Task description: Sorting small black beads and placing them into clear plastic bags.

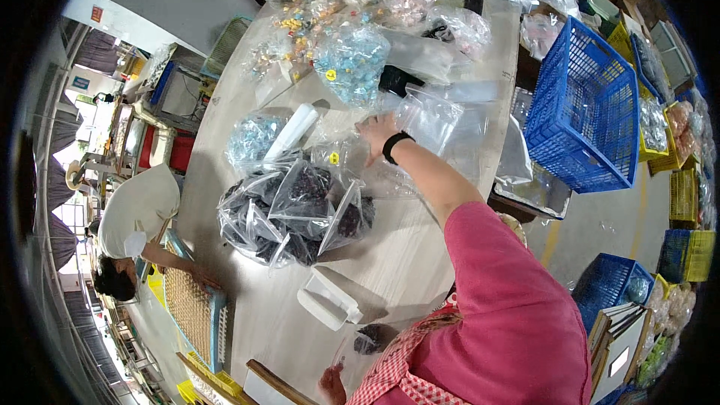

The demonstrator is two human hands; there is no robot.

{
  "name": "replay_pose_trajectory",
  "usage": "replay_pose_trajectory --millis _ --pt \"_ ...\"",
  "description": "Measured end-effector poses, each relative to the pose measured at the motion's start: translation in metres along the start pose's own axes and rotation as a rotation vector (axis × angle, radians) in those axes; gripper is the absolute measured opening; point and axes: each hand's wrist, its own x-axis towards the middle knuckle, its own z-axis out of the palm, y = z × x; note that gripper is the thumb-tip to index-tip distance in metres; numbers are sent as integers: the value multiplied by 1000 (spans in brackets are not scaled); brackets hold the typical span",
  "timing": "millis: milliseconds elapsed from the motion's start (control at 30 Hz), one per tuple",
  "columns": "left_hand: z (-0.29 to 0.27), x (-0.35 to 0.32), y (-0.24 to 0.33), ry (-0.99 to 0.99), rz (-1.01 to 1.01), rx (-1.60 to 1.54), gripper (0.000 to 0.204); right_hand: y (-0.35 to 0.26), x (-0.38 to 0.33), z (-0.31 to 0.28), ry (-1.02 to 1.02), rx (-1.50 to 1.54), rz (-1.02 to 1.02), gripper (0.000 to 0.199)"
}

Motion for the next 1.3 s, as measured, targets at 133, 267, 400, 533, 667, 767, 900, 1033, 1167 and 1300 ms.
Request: replay_pose_trajectory --millis 133,267,400,533,667,767,900,1033,1167,1300 --pt "-3 12 -17 -164 29 66 24 -27 -26 56 314 -85 -56 62" --pt "0 34 -56 -188 -39 -94 21 -65 -54 73 364 69 -147 30" --pt "-3 41 -35 -275 46 17 21 -58 -42 82 364 203 -175 24" --pt "3 30 16 -270 12 0 21 -45 -37 41 390 342 -150 30" --pt "3 32 -5 -218 -22 -46 20 -23 -22 18 253 387 -192 64" --pt "0 26 24 -213 -33 43 21 13 -7 -3 214 583 -256 80" --pt "3 28 -8 -166 39 68 23 97 13 -45 605 522 35 50" --pt "1 30 -71 -144 120 36 22 172 42 -56 907 404 331 43" --pt "4 25 -100 -76 166 -20 22 189 42 -32 558 253 479 59" --pt "7 8 6 -126 -9 -194 23 188 43 -14 448 -73 332 64"
